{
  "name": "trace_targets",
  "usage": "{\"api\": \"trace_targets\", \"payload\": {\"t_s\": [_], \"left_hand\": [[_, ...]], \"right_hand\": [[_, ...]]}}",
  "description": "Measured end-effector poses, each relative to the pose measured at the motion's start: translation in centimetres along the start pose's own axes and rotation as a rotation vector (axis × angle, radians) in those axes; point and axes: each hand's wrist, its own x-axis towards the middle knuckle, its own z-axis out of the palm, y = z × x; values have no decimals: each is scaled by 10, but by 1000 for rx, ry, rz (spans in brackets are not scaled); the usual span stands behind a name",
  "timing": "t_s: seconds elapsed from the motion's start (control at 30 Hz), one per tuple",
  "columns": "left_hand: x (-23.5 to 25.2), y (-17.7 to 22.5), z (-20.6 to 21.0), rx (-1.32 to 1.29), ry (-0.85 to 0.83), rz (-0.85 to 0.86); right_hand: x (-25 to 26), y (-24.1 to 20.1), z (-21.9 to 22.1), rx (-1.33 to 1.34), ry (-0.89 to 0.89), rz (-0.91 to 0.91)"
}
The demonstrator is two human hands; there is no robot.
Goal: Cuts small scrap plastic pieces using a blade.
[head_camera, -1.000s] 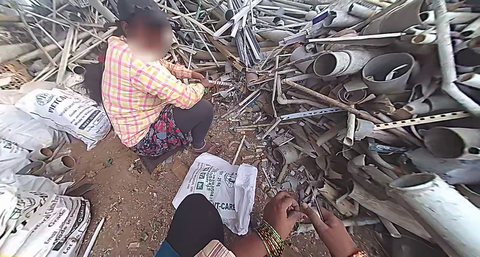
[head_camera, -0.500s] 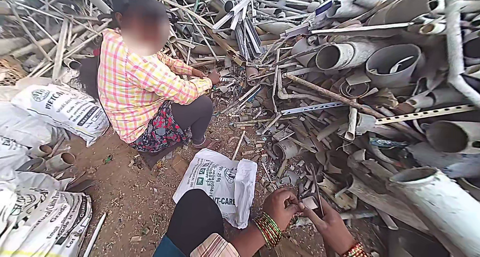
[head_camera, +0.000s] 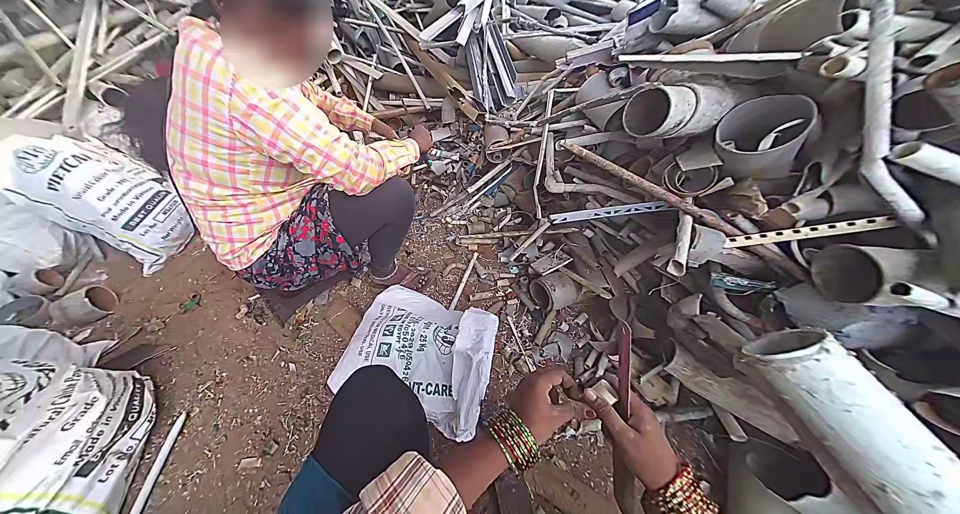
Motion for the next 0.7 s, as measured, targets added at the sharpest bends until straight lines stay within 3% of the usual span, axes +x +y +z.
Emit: {"api": "trace_targets", "payload": {"t_s": [0.27,0.57,0.7], "left_hand": [[2,-3,0,-70,-61,-96],[-2,5,-1,150,-79,-2],[0,1,2,125,-75,-3]], "right_hand": [[-2,-3,0,-153,-24,-15],[-3,3,1,-136,-66,16],[-2,3,-2,-153,-42,14]]}}
